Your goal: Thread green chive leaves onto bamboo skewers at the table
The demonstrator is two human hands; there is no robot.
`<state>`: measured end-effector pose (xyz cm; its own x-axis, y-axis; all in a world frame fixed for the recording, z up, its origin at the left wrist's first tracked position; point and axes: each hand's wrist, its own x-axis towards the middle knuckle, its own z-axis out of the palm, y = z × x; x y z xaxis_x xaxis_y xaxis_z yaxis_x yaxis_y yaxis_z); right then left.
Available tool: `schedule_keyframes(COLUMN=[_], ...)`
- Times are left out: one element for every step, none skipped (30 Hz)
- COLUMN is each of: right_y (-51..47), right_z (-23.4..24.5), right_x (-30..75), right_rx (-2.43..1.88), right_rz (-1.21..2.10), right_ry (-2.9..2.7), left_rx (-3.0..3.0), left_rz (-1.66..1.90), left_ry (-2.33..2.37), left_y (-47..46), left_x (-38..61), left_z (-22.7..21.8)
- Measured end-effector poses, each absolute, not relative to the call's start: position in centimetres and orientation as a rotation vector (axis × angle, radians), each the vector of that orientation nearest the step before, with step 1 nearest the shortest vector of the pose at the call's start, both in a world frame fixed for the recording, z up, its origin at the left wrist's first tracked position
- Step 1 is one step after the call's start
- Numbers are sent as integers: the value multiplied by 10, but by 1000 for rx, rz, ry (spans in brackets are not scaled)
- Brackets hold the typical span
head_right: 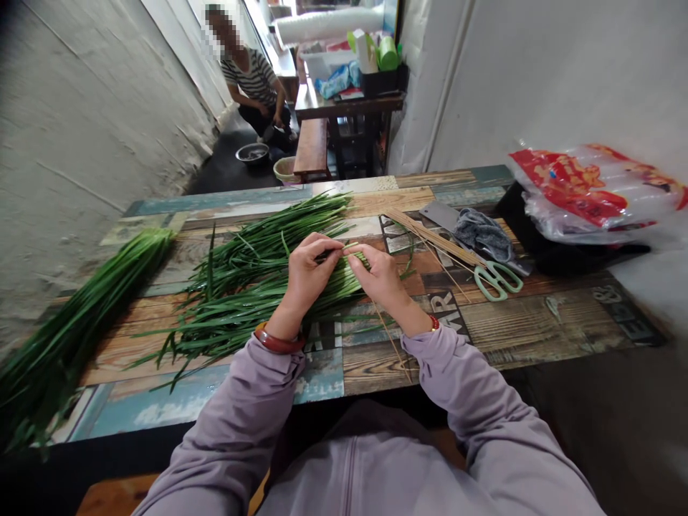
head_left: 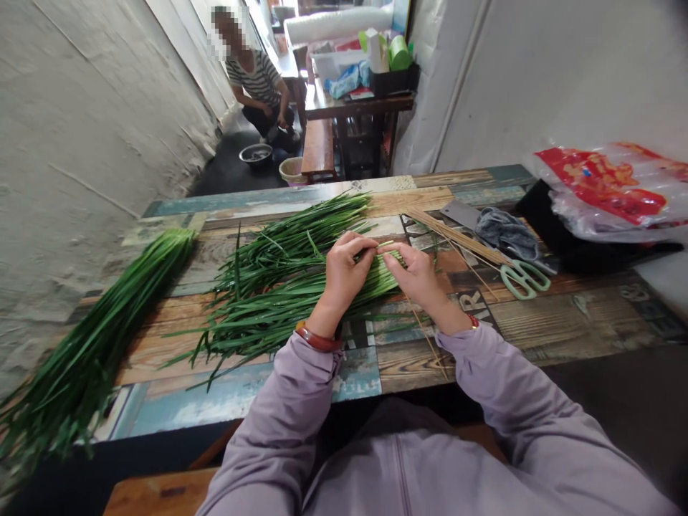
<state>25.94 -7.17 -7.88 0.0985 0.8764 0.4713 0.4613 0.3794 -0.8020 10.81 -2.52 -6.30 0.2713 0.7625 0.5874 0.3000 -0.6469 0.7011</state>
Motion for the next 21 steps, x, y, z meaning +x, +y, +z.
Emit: schedule_keyframes(right_y=[-72,-72,-71,-71,-71,-71,-71,-71,-71,-72,-72,-71,-71,-71,-72,-72,-72,-72,-72,-71,-71], right_z=[-79,-78,-78,-78,-78,-78,-79,-79,-80,-81,-82,-83,-84,-85,-85,-85,-84,-84,-83,-82,-82], right_x=[259,259,259,258,258,257,257,257,256,256,256,255,256,256,256,256,257,257,258,258,258], right_rx=[-1245,-1247,-1250,-1255,-1260,-1262,-1261,-1258,-1250,-1247,-1248,-1248,-1253,-1259,-1263,-1267,-1266,-1255,-1246,-1244,-1247], right_rz=[471,471,470,470,471,470,471,472,473,476,477,481,485,491,498,504,512,514,520,531,536], right_ry=[-1534,-1533,-1530,-1527,-1525,-1525,-1527,-1530,-1533,-1534,-1535,-1536,-1533,-1529,-1524,-1517,-1518,-1513,-1512,-1514,-1512], left_rx=[2092,2095,2097,2100,2103,2107,2114,2121,2126,2130,2128,2124,2115,2103,2090,2078,2065,2057,2046,2032,2018], left_rz=[1353,1354,1357,1362,1368,1376,1383,1392,1400,1407,1412,1412,1412,1407,1395,1381,1362,1340,1328,1314,1301], left_ry=[954,950,946,940,933,925,916,908,902,900,900,900,900,903,906,911,921,930,938,949,956], left_y=[-25,-25,-24,-24,-24,-24,-24,-24,-24,-24,-25,-25,-25,-25,-25,-26,-25,-25,-24,-23,-22], left_x=[108,108,108,108,107,107,106,106,105,105,105,105,104,104,104,105,105,105,105,105,105], left_z=[-63,-63,-63,-63,-63,-64,-64,-64,-64,-64,-65,-65,-66,-66,-66,-66,-66,-67,-67,-67,-67])
